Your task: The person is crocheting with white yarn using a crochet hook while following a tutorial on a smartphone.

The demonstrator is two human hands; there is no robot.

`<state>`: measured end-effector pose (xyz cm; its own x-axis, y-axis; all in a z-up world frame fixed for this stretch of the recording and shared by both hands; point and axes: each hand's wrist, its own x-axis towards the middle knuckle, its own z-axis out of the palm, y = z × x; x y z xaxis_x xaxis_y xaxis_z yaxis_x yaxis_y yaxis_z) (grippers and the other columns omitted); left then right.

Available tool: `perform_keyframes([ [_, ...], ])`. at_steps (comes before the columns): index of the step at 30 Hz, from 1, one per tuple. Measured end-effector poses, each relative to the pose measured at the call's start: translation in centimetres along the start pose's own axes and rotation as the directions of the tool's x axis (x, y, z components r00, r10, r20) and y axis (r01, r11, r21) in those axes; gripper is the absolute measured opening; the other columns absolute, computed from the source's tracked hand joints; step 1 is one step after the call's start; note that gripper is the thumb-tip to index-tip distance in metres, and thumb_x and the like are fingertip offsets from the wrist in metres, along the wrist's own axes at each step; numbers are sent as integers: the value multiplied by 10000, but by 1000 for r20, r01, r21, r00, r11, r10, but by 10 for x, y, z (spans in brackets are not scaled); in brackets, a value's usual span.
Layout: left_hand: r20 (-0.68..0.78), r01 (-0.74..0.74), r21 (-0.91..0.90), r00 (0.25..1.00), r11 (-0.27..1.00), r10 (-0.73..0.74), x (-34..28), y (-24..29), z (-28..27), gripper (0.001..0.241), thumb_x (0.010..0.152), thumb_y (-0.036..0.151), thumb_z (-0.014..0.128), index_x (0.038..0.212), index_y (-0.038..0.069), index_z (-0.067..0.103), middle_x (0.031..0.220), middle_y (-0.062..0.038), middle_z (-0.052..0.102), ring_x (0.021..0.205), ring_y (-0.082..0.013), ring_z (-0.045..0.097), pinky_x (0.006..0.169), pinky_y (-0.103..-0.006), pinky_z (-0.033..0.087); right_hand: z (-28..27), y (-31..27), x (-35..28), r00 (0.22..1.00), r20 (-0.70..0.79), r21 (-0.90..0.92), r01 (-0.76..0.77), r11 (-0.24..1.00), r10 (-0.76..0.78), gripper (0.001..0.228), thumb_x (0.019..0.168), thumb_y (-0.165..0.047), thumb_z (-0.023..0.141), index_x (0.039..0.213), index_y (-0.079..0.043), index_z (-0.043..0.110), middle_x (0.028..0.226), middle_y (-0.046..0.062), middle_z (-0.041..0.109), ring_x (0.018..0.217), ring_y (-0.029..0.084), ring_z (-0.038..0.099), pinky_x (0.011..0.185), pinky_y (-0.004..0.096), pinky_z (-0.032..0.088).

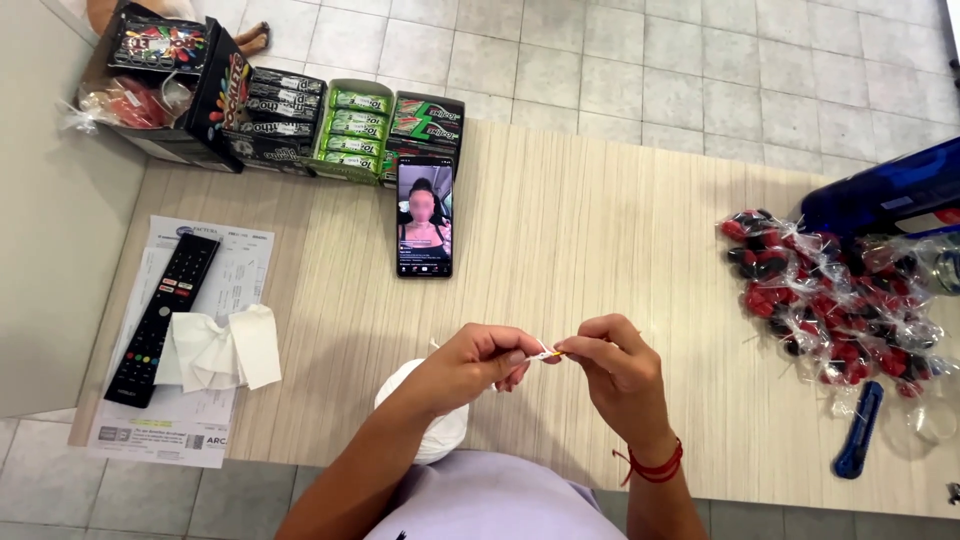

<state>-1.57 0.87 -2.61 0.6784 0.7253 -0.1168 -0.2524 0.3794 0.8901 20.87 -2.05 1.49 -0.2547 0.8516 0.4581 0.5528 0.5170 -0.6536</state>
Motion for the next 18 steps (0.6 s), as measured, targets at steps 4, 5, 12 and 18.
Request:
perform_keyframes([
  [4,6,-34,33,999,999,34,-1,8,6,225,1063,24,507,1173,0,702,745,-51,579,679,-137,511,630,-259,471,3,-12,3,995,-15,102,-100,990,102,144,970,12,648,983,-92,747,887,41,594,730,144,634,624,222,544],
  [5,-39,-23,127,999,992,28,-1,10,8,219,1044,90,554,1194,16,695,774,-54,636,654,-129,535,617,-249,485,5,-15,3,987,-19,197,-151,969,158,122,986,-31,635,1039,-81,732,926,59,637,776,147,669,627,217,556],
  [12,-169,-202,542,924,815,342,-2,26,31,187,1000,122,626,1136,37,722,855,-60,752,771,-138,735,690,-247,561,15,-16,-4,962,-18,395,-243,886,272,196,1016,-109,618,1170,-130,737,946,63,638,560,115,599,499,181,545],
  [18,-164,-210,694,885,689,435,0,14,34,240,997,118,626,1214,56,709,876,-65,773,758,-159,750,661,-267,581,18,-23,1,938,-81,369,-286,884,337,119,986,-93,648,1066,-71,734,967,80,675,655,123,616,475,193,564],
])
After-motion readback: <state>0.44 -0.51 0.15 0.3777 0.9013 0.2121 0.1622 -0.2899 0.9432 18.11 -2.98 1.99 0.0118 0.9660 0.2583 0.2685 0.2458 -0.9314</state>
